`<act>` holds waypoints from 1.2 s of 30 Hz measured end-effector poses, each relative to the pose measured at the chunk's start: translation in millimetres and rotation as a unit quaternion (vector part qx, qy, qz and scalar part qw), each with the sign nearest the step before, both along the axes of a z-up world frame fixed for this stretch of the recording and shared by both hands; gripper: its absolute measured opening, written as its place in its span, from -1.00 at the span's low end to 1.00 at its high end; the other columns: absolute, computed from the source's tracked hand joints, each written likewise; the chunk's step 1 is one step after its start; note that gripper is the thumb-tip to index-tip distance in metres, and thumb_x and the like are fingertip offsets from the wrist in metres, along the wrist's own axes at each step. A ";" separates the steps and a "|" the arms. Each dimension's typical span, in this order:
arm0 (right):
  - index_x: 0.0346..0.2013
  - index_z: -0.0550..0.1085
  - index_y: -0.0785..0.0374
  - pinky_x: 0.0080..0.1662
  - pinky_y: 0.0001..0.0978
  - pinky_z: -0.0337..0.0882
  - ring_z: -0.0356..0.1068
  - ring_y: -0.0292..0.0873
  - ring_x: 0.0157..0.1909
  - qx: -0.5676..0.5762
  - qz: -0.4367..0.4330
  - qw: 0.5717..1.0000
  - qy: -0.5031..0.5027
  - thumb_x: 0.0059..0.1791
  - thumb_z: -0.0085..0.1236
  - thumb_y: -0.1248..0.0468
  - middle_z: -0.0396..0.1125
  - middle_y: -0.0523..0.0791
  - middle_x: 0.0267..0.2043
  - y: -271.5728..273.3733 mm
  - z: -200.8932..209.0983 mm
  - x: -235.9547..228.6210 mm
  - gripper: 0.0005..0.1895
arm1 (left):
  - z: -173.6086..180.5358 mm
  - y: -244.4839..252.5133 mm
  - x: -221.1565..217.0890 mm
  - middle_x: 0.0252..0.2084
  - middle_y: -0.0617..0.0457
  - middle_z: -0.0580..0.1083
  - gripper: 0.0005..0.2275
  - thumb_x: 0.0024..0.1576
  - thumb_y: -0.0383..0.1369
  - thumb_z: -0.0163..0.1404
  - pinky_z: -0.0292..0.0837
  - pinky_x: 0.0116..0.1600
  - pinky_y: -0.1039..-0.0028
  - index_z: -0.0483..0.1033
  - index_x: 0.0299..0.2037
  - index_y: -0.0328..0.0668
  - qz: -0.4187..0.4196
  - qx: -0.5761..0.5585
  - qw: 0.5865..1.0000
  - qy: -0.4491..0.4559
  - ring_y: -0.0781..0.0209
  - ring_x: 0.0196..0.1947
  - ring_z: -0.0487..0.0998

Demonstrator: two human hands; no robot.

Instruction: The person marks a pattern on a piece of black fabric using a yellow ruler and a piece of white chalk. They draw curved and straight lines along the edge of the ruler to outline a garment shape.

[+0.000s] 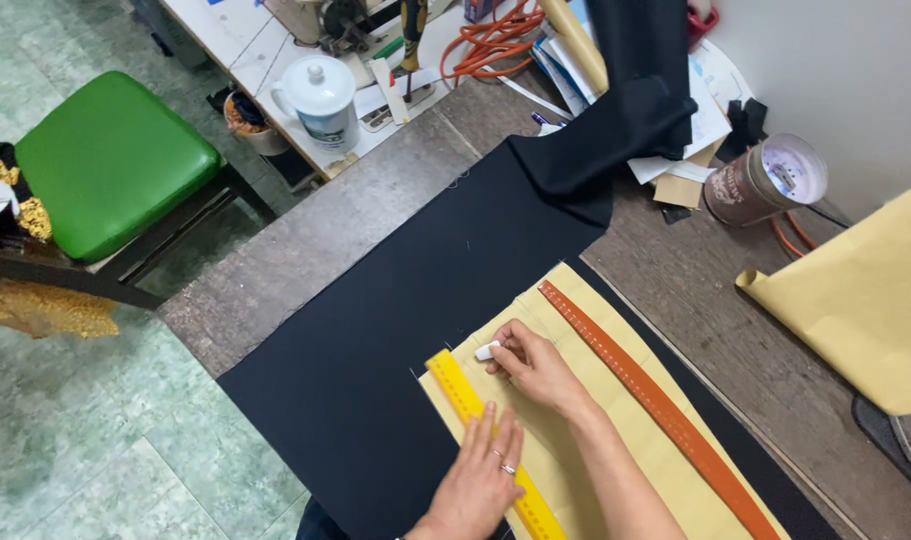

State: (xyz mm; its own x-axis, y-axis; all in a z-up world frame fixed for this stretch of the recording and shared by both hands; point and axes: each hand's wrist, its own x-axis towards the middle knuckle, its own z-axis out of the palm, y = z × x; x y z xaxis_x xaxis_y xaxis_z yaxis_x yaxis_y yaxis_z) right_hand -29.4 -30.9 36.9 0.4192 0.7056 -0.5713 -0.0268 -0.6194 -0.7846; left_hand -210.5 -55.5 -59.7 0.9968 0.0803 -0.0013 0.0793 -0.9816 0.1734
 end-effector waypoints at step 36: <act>-0.48 0.35 0.21 -0.42 -0.25 0.29 0.25 -0.13 -0.47 0.168 0.498 0.786 -0.324 0.04 -0.08 0.31 0.19 -0.17 -0.43 72.0 1.5 -25.4 -0.81 | 45.1 51.0 -3.2 0.40 -0.26 -0.03 -0.36 0.09 -0.13 -0.20 -0.13 0.30 -0.21 -0.06 0.37 -0.20 0.131 0.038 0.978 0.159 -0.54 0.37 -0.13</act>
